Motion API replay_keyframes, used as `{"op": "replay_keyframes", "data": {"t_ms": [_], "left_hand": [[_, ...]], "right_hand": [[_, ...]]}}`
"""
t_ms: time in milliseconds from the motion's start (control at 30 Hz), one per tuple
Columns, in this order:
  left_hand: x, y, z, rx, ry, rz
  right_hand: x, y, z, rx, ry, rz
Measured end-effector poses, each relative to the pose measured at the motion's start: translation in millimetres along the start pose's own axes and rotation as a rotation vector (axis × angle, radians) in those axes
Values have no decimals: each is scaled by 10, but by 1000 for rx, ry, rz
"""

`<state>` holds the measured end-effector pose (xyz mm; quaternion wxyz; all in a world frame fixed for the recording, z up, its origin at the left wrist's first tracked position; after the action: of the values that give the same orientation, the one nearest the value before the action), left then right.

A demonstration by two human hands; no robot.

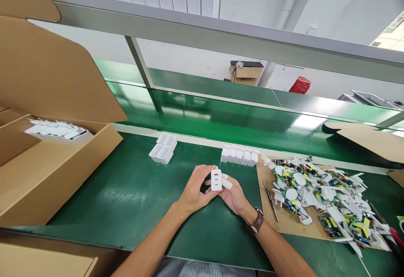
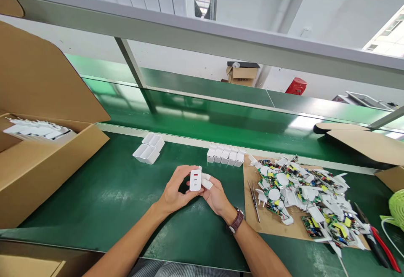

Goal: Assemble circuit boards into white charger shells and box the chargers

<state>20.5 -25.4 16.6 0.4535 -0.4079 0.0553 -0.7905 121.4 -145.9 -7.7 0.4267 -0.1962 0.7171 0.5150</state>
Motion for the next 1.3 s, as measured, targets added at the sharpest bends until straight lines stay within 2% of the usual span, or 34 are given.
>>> {"op": "replay_keyframes", "data": {"t_ms": [567, 800, 933, 1067, 1167, 1233, 1300], "left_hand": [[-3, 15, -9, 15, 56, 6], [-51, 22, -35, -68, 39, 35], [-66, 20, -49, -61, 49, 60], [-28, -40, -26, 47, 50, 101], [0, -102, 9, 142, 21, 123], [9, -129, 29, 169, 8, 140], [21, -142, 41, 184, 36, 158]], "right_hand": [[-24, -7, 0, -12, 19, -23], [-11, -18, 2, -23, 25, -4], [57, -46, 34, -22, -23, -53], [82, -71, 42, -17, -47, -310], [-139, -70, -120, -16, -96, -594], [-399, -64, -355, 40, -166, -952], [-666, -84, -655, 166, -202, -1395]]}}
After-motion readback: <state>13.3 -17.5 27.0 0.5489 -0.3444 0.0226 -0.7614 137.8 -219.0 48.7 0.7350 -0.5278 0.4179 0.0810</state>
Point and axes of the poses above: each hand's wrist, its own z-axis towards the middle knuckle, its own y-axis out of the palm, x = y × z, the point moved 2 cm from there along z, towards the middle knuckle
